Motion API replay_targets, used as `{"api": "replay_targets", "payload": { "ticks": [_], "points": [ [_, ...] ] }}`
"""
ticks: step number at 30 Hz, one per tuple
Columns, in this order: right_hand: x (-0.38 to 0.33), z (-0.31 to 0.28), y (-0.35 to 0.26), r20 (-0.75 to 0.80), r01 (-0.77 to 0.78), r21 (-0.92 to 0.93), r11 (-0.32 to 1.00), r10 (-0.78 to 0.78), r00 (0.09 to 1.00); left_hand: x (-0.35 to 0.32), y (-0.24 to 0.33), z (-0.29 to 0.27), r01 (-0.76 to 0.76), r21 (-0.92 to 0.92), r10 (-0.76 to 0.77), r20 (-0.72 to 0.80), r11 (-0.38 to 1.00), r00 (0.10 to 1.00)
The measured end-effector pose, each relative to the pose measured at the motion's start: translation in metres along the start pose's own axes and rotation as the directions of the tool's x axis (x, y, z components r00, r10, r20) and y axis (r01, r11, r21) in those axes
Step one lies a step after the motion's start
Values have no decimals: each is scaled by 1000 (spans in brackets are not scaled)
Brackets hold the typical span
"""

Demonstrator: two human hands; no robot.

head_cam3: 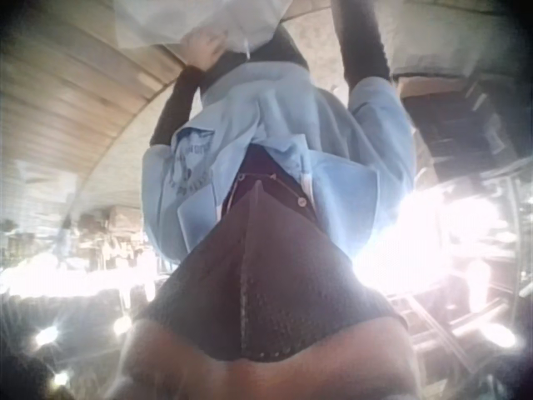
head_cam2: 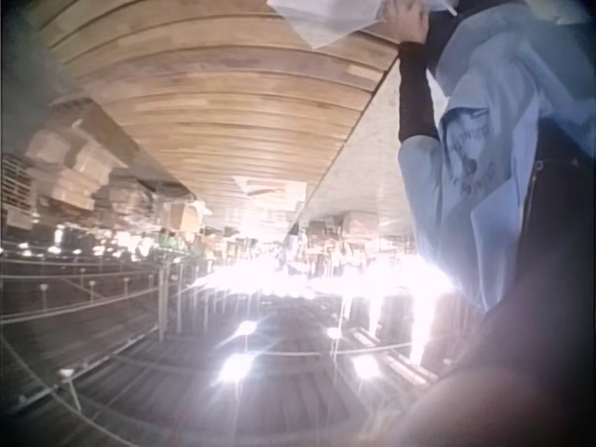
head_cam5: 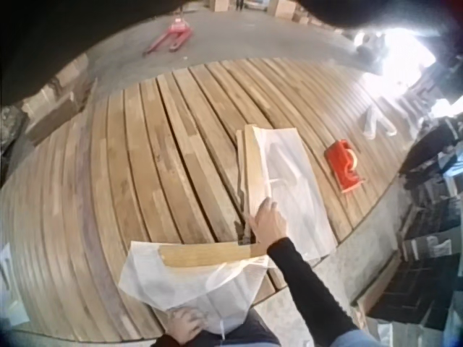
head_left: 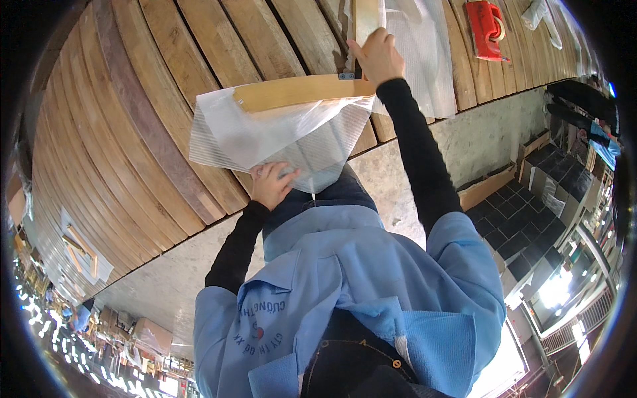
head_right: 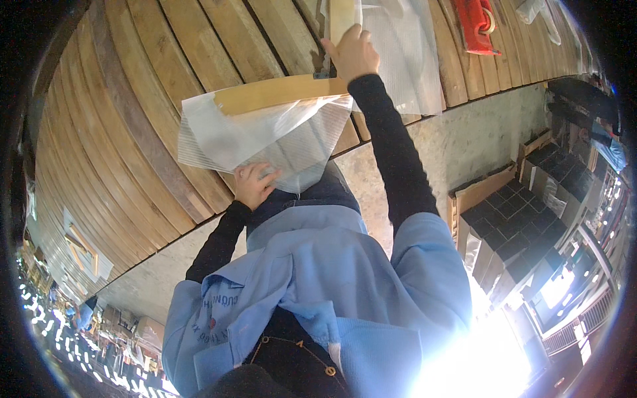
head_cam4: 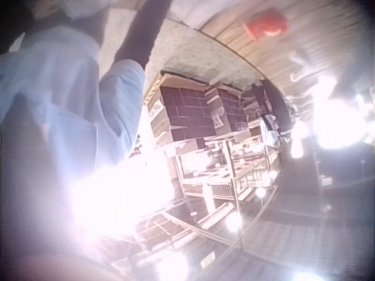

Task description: The person wraps wooden chair leg components in bubble wrap on a wooden workbench. They fold the bubble wrap around each piece, secure it with tape from a red dispenser, and place the wrapped items aside. The process is repeated for multiple chair legs.

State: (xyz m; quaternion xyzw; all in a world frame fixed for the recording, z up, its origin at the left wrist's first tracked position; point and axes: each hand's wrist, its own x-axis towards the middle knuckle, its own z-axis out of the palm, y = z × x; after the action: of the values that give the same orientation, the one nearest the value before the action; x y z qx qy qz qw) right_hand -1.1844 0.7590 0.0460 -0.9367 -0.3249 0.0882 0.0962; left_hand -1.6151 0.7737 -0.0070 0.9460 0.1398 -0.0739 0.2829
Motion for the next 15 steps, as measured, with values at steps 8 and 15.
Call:
{"api": "replay_targets", "payload": {
  "ticks": [8,15],
  "points": [
    [-248,32,10,36,583,393,711,-645,763,33,21,-41,-304,-187,232,-330,934,915],
    [-239,24,37,-24,318,241,917,-322,946,123,50,-123,-426,-326,303,-364,844,881]
  ]
}}
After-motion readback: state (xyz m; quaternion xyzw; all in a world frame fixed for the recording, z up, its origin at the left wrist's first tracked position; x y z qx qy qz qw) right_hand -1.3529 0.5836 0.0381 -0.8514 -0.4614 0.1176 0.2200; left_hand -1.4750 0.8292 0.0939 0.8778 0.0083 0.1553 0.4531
